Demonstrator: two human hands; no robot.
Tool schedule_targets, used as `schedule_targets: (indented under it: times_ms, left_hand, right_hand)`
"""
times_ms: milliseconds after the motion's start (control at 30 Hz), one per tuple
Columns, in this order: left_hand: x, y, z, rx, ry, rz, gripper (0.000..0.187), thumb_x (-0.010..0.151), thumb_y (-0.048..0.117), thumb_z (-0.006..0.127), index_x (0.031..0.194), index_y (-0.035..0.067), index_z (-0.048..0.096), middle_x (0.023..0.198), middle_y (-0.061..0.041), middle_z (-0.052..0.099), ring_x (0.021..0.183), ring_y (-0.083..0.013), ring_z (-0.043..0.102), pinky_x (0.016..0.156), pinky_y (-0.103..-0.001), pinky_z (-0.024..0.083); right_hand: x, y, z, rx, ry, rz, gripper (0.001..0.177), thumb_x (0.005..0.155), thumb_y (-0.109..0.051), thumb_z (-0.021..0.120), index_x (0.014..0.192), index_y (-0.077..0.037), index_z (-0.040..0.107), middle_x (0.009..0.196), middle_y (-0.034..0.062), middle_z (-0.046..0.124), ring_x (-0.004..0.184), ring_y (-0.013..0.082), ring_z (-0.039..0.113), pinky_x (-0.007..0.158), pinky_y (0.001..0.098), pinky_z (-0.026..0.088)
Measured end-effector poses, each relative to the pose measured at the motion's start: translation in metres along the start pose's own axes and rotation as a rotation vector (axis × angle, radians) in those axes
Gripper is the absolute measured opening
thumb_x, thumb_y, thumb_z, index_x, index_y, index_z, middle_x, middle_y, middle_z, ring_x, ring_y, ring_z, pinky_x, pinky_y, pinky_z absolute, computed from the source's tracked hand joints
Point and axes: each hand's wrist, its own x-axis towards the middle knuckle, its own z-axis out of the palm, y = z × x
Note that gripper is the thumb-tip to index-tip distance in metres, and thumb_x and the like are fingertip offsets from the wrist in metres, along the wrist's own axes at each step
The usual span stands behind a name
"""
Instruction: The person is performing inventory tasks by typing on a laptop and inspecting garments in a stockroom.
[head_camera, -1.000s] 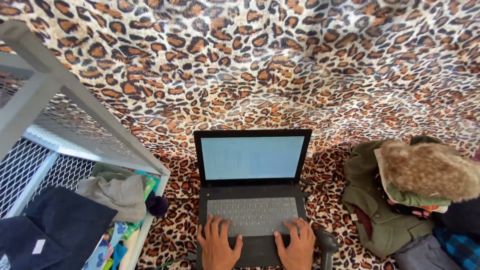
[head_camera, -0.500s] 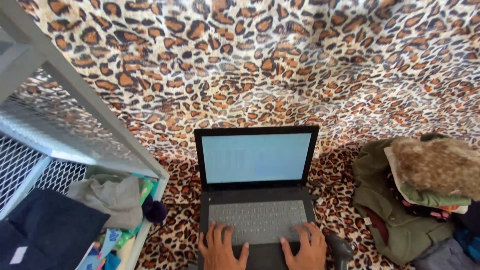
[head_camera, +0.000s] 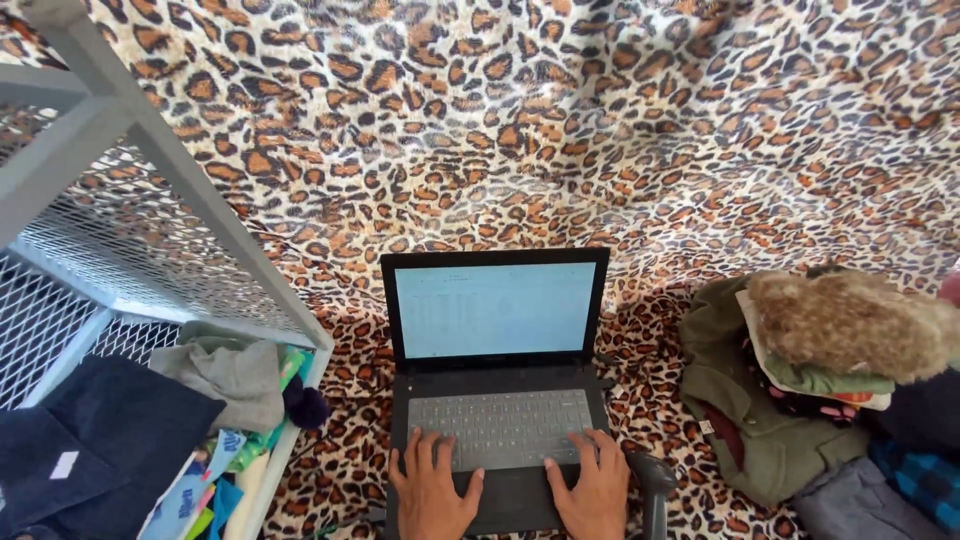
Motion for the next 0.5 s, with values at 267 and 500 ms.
schedule_targets:
  times_ms: [267,500]
  left_hand:
    - [0.002,0.002,-0.012,-0.051,-0.068,-0.018,0.059,0.094,0.068,0.057,0.134,0.025,0.057,0.145,-0.001,0.043,0.150,-0.0305,0.026,0.122,-0.070,0.015]
    - [-0.001,0.002,-0.015,-0.021,-0.025,0.031,0.061,0.093,0.069,0.058,0.132,0.022,0.057,0.144,-0.004,0.045,0.147,-0.0334,0.029,0.117,-0.070,0.019]
  right_hand:
    - [0.001,-0.003,0.003,-0.042,-0.054,0.021,0.052,0.090,-0.061,0.067,0.129,-0.026,0.068,0.141,0.0044,0.054,0.138,0.0293,0.051,0.113,0.0570,0.045]
    - [0.005,-0.010,-0.006,-0.147,-0.126,-0.023,0.052,0.091,-0.065,0.059,0.129,-0.031,0.068,0.147,-0.0015,0.055,0.150,0.0280,0.040,0.126,0.0610,0.028]
